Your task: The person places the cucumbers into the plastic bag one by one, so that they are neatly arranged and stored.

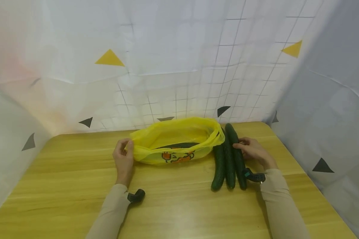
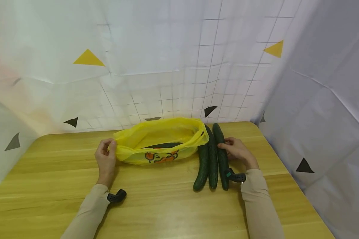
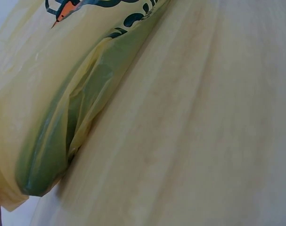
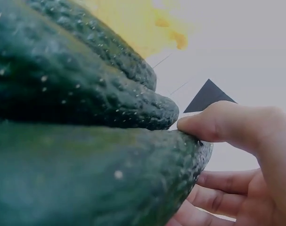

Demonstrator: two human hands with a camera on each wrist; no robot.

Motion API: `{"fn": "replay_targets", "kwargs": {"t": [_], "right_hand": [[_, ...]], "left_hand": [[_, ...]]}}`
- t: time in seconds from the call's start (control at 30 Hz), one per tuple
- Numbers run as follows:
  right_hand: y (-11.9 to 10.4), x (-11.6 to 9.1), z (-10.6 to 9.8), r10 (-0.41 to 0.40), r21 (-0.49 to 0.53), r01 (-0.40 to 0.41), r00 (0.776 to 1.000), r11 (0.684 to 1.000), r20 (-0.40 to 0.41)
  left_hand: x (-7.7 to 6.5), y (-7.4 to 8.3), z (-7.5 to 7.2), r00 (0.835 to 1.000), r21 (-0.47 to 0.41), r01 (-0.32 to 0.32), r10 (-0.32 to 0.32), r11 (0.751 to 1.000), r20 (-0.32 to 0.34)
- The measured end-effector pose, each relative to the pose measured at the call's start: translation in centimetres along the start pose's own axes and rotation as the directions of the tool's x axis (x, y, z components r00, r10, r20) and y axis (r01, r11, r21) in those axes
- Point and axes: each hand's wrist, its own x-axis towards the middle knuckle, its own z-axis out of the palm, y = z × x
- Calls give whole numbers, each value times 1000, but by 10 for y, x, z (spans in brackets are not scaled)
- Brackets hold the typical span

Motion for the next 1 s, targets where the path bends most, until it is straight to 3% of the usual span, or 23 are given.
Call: {"fn": "replay_targets", "kwargs": {"t": [0.23, 0.37, 0.6, 0.77, 1.0], "right_hand": [[0, -2, -4, 6, 73, -4, 1000, 997, -24], [-7, -3, -7, -1, 94, 9, 996, 995, -90], [-29, -15, -14, -69, 130, 100, 972, 986, -225], [-40, -22, -18, -129, 130, 166, 959, 978, -254], [-45, -25, -18, -150, 122, 197, 937, 973, -317]], "left_hand": [[0, 1, 0, 1000, 3, 13, -13, 1000, 3], [0, 1, 0, 1000, -4, 22, -22, 1000, 0], [1, 1, 0, 999, 1, 35, -35, 999, -1], [1, 0, 0, 999, -6, 41, -41, 999, 1], [0, 2, 0, 999, -10, 34, -34, 999, -5]]}}
